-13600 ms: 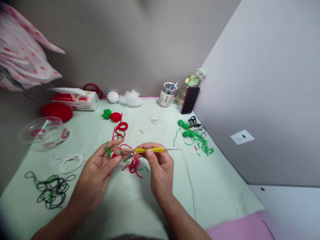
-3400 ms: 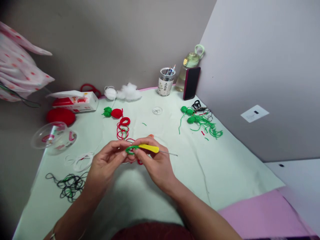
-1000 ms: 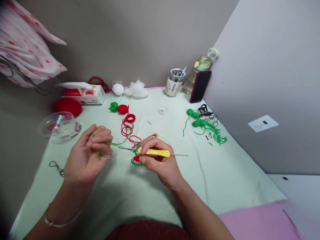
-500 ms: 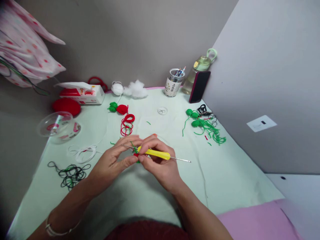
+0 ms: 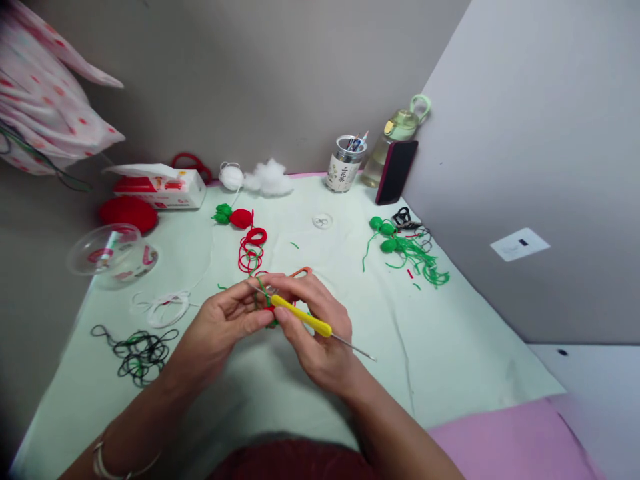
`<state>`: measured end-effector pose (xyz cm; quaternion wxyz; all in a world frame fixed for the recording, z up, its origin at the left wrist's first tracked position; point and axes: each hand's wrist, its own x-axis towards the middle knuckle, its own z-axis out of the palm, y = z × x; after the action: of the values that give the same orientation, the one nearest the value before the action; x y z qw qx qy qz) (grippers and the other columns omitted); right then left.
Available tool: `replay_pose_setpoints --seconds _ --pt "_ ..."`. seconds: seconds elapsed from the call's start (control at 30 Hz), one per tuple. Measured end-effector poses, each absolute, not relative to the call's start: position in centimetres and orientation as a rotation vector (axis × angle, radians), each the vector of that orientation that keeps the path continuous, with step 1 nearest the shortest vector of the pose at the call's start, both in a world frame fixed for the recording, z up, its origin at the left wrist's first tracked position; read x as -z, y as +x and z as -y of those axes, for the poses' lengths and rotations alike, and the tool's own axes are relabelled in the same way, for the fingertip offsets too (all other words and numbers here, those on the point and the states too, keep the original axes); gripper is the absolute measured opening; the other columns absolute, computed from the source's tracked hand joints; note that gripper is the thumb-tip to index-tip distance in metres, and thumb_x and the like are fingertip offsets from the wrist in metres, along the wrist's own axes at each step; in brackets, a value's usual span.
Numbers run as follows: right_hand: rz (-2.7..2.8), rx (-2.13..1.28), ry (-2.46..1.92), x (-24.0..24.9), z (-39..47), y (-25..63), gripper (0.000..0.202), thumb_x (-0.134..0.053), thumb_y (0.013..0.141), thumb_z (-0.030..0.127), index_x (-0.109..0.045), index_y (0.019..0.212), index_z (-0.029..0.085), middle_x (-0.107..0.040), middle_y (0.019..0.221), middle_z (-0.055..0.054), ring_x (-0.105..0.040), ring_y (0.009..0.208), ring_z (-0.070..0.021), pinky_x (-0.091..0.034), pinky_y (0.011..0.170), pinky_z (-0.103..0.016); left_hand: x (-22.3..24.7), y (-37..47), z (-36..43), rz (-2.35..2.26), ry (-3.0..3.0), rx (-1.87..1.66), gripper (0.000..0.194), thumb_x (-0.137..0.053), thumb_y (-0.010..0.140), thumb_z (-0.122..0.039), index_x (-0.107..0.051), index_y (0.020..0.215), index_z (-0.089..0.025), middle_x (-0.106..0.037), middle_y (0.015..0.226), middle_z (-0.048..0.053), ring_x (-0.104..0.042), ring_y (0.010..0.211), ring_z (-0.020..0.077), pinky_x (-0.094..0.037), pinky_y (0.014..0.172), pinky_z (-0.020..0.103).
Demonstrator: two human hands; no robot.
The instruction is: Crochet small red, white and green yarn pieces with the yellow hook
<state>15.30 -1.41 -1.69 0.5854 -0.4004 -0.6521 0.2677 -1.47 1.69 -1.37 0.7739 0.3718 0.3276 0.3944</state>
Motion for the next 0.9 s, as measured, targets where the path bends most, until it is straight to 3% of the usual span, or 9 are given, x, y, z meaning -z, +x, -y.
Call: replay_pose_setpoints --seconds 0.23,0.37,0.57,0.9 --pt "1.605 -0.456 -0.902 2.4 1.3 15.2 0.038 -0.064 0.103 0.015 -0.073 0.134 0.034 -0.075 0.117 -0.008 -0.072 0.106 -0.0205 -0.062 0.088 -0.037 1.1 -1.4 -1.8 -0.643 0.626 -0.83 0.035 -0.089 0.081 -0.028 -0.083 0.115 -0.023 -0.078 0.123 0.01 -0.069 0.116 0.0263 -0.052 0.1 0.037" --pt "1.599 -0.491 -0.863 2.8 1.4 15.0 0.036 -0.062 0.104 0.021 -0.073 0.135 0.037 -0.076 0.129 -0.008 -0.072 0.116 -0.0252 -0.061 0.096 -0.046 1.3 -1.4 -1.7 -0.639 0.671 -0.865 0.027 -0.09 0.081 -0.028 -0.085 0.107 -0.025 -0.078 0.123 0.009 -0.066 0.124 0.0272 -0.052 0.102 0.036" --pt "1.527 -0.483 -0.862 2.8 1.6 14.7 0.029 -0.058 0.107 0.029 -0.078 0.127 0.036 -0.08 0.121 -0.008 -0.074 0.108 -0.0246 -0.061 0.09 -0.045 1.5 -1.4 -1.5 -0.82 0.872 -0.968 0.035 -0.091 0.081 -0.029 -0.085 0.115 -0.03 -0.072 0.091 0.001 -0.066 0.09 0.0153 -0.055 0.084 0.026" --pt "1.518 -0.325 -0.902 3.4 1.7 14.3 0.031 -0.057 0.106 0.026 -0.077 0.127 0.038 -0.081 0.121 -0.007 -0.076 0.103 -0.0263 -0.061 0.084 -0.047 1.6 -0.8 -1.6 -0.832 0.783 -1.075 0.031 -0.092 0.076 -0.023 -0.086 0.106 -0.026 -0.07 0.084 -0.001 -0.065 0.083 0.0139 -0.056 0.078 0.025"
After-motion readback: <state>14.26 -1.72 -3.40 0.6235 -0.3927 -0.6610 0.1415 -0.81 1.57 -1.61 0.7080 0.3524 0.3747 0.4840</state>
